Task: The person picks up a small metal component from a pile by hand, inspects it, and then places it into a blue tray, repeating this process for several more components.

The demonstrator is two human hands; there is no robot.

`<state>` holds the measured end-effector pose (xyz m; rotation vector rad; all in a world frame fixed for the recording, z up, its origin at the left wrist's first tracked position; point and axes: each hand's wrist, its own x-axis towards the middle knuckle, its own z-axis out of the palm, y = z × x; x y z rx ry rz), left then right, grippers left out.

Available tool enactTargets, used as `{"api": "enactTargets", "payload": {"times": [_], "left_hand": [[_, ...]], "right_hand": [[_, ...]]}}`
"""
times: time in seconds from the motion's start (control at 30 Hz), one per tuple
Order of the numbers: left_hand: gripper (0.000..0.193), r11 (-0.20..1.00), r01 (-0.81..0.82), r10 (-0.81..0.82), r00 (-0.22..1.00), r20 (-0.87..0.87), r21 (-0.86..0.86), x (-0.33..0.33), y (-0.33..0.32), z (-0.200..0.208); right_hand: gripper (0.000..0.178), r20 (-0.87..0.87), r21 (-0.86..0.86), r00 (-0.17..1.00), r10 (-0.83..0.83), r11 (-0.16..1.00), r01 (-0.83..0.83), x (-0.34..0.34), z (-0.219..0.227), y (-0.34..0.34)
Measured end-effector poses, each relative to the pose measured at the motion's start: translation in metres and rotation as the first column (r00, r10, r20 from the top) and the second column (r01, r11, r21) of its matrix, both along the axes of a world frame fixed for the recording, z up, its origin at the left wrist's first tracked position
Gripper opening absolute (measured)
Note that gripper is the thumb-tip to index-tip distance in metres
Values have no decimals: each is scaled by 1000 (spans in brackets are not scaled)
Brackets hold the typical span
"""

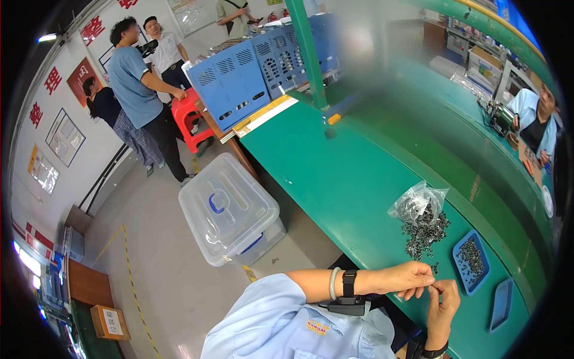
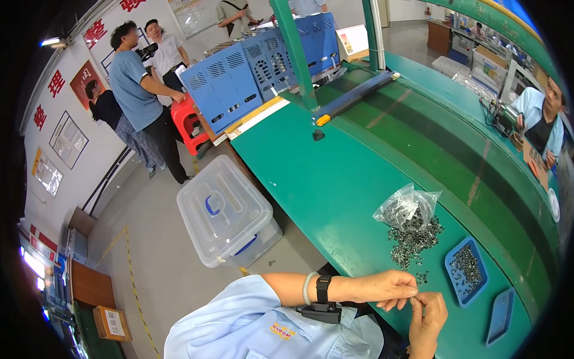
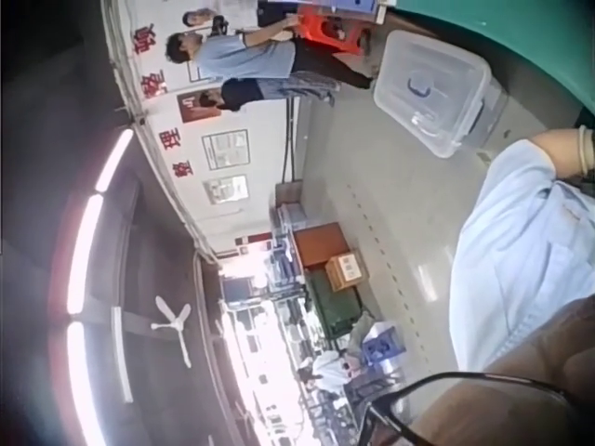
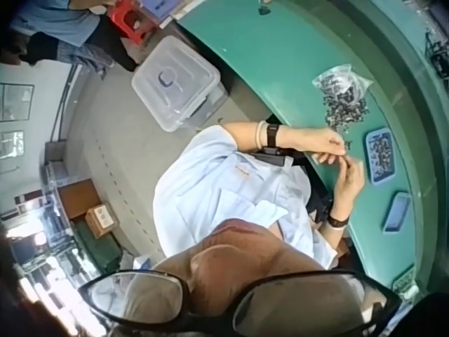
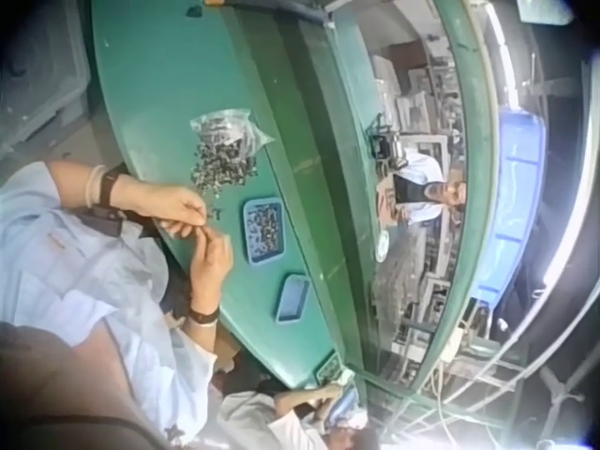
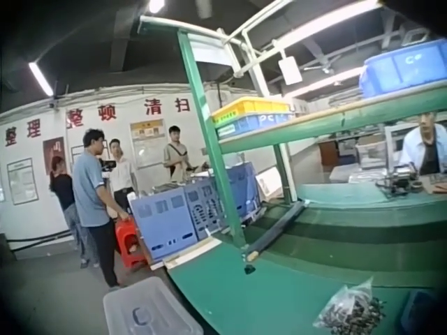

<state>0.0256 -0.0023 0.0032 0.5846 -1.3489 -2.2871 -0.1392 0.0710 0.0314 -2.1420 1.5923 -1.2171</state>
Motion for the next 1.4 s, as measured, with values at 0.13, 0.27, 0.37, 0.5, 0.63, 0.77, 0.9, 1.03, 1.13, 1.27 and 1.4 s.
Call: {"api": "enactTargets", "payload": {"times": [0.13, 0.27, 0.37, 0.5, 0.63, 0.77, 0.9, 1.03, 1.13, 1.27, 1.4], "left_hand": [[26, 997, 21, -17, 999, -47, 78, 4, -5, -3], [28, 991, -37, 52, 992, -117, 126, 9, -7, -7], [28, 987, -100, 115, 986, -123, 123, 12, -4, -9], [29, 986, -163, 165, 985, -50, 45, 16, -8, -9], [29, 985, -167, 168, 986, 5, -39, 17, -9, -11], [26, 975, -220, 218, 972, -92, -17, 28, -16, 9], [19, 937, -280, 182, 901, -393, -209, 72, -8, 94], [8, 524, -519, -60, 768, -638, -675, 99, 7, 166], [31, 469, -601, -110, 687, -718, -647, 95, 22, 203], [19, 427, -644, 22, 710, -704, -635, 83, 39, 233], [12, 346, -608, 44, 771, -635, -715, 95, 38, 239]], "right_hand": [[14, -25, 4, 1000, 3, 1000, -3, 6, 3, -6], [15, -19, -44, 999, -27, 999, 26, 21, 3, -13], [16, 33, -13, 997, -70, 997, 70, 33, -2, -14], [16, 4, -40, 995, -96, 995, 96, 35, -8, -22], [14, -56, -68, 993, -105, 993, 101, 37, -3, -20], [12, 59, -25, 981, -182, 983, 184, 29, 4, -11], [11, 172, 46, 952, -255, 967, 251, 15, -2, 2], [11, 171, 74, 957, -234, 972, 225, 9, -12, 13], [11, 149, 59, 969, -196, 980, 190, 11, -15, 12], [11, 125, 25, 976, -176, 984, 175, 10, -15, 11], [12, 125, 29, 974, -190, 982, 187, 5, -19, 16]]}}
